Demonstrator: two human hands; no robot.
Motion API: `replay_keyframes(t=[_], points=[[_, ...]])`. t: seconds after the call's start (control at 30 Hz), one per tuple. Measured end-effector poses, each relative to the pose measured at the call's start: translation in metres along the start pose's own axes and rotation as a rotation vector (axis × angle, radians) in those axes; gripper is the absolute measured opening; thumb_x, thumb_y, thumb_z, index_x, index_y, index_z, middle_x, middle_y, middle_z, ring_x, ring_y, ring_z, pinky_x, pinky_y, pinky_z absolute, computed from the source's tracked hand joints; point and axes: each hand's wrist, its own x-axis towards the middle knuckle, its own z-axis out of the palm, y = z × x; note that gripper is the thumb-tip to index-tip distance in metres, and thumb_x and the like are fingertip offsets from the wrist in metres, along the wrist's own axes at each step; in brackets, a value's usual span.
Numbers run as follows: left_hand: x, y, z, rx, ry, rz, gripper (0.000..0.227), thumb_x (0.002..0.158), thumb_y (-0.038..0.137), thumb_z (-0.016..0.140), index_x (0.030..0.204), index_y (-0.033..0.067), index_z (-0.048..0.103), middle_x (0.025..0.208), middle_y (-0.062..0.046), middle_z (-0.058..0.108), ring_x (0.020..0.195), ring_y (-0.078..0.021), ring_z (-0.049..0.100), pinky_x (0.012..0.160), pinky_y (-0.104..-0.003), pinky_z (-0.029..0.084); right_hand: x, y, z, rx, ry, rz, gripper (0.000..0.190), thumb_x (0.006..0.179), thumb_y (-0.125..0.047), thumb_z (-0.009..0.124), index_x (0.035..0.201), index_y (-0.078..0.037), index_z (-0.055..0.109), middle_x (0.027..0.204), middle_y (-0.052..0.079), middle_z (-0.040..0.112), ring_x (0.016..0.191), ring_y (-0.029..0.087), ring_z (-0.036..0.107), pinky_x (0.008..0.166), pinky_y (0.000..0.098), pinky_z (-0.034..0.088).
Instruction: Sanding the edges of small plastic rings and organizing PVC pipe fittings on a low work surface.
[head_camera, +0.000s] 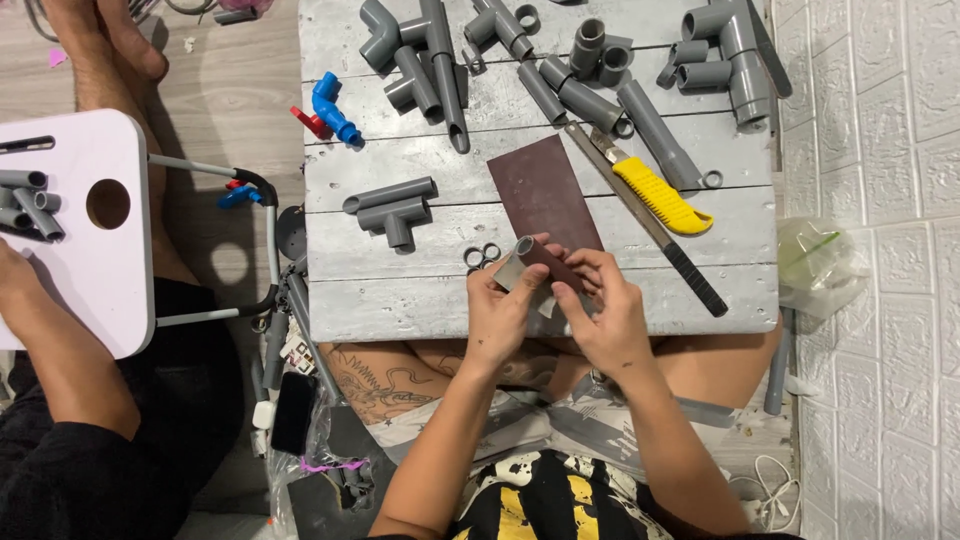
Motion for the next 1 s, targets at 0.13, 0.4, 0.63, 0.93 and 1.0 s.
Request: replay_keyframes(t=[0.13,0.4,0.63,0.93,1.0], points=[[0.002,-0.005,-0.008,0.062,-0.099,0.088,0.018,0.093,0.018,0.074,0.106,0.0057,0.078,0.105,-0.013,0.079,0.113,-0.0252,0.071,0.11,-0.048,0.045,0.012,-0.016,-0.021,-0.149,-0.128,-0.048,0.019,0.099,-0.012,0.067,0.11,0.004,0.066,0.091,0.023,0.076,0.089,0.038,0.076,0.07,0.0432,0.06],[0.003,-0.013,-0.019,0.152,-0.249,0.228,0.012,0.098,0.019,0.068,0.102,0.0102,0.076,0.119,-0.01,0.075,0.134,-0.0332,0.058,0.117,-0.057,0.024,-0.005,0.027,-0.009,0.059,-0.099,-0.145,0.03,0.099,-0.007,0.062,0.125,0.005,0.069,0.114,0.021,0.075,0.108,0.035,0.071,0.084,0.0451,0.058],[-0.003,-0.006,-0.007,0.123,-0.225,0.214,0.026,0.104,0.019,0.06,0.124,0.0051,0.069,0.13,-0.014,0.07,0.141,-0.0375,0.047,0.118,-0.059,0.025,-0.012,0.022,0.012,-0.008,0.099,-0.212,0.029,0.095,-0.003,0.068,0.123,0.006,0.07,0.11,0.02,0.074,0.104,0.032,0.072,0.079,0.0423,0.058],[-0.007,-0.001,0.0,0.138,-0.21,0.209,0.036,0.108,0.013,0.048,0.14,0.0023,0.059,0.138,-0.016,0.065,0.14,-0.0365,0.051,0.119,-0.055,0.027,-0.009,0.003,0.028,-0.04,0.303,-0.29,0.027,0.087,0.01,0.07,0.114,0.012,0.072,0.1,0.022,0.076,0.091,0.037,0.075,0.069,0.0388,0.058],[-0.008,0.0,0.001,0.212,-0.223,0.231,0.043,0.11,0.014,0.043,0.151,0.0019,0.046,0.144,-0.013,0.061,0.141,-0.034,0.05,0.12,-0.052,0.026,-0.006,-0.004,0.029,-0.052,0.341,-0.304,0.029,0.085,0.014,0.07,0.113,0.011,0.072,0.099,0.022,0.076,0.089,0.035,0.076,0.069,0.0386,0.058]])
